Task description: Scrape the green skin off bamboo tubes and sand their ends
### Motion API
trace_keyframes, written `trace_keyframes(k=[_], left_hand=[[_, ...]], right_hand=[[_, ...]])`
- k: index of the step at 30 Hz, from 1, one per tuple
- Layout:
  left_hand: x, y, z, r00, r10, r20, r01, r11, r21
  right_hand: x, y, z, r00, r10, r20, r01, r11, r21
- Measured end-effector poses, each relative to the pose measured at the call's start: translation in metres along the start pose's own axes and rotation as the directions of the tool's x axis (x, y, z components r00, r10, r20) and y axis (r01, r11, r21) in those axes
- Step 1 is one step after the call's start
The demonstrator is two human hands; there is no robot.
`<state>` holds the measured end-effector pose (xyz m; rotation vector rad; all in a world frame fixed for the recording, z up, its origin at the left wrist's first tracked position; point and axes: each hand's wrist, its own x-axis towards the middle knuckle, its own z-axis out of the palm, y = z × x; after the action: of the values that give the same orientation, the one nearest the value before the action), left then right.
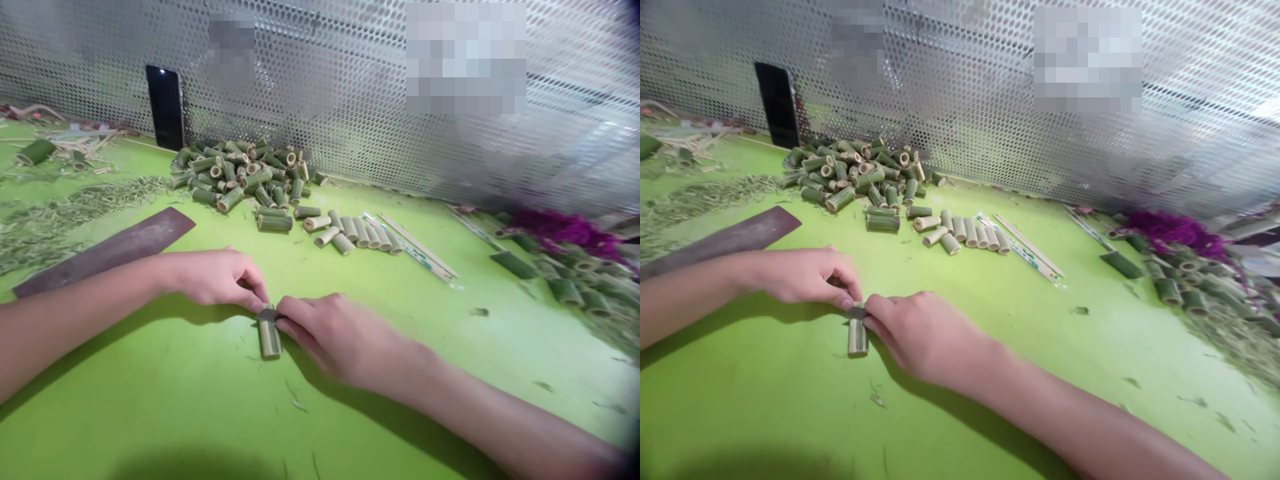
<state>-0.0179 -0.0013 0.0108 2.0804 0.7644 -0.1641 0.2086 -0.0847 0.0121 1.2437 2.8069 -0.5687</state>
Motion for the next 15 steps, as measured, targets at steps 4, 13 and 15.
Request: trace_keyframes(k=[4,13,15], left_hand=[[0.001,-0.001,0.000,1.000,-0.004,0.016,0.005,0.999,-0.031],[0.002,-0.006,-0.004,1.000,-0.009,0.029,0.009,1.000,-0.017],[0.002,-0.006,-0.005,0.999,0.001,0.040,-0.001,1.000,-0.012]], right_hand=[[0.000,0.000,-0.009,0.996,0.002,0.086,-0.015,0.988,0.153],[-0.019,0.000,-0.016,0.982,-0.075,0.172,0.017,0.948,0.316],[-0.017,-0.001,-0.011,0.994,-0.039,0.105,0.011,0.967,0.255]])
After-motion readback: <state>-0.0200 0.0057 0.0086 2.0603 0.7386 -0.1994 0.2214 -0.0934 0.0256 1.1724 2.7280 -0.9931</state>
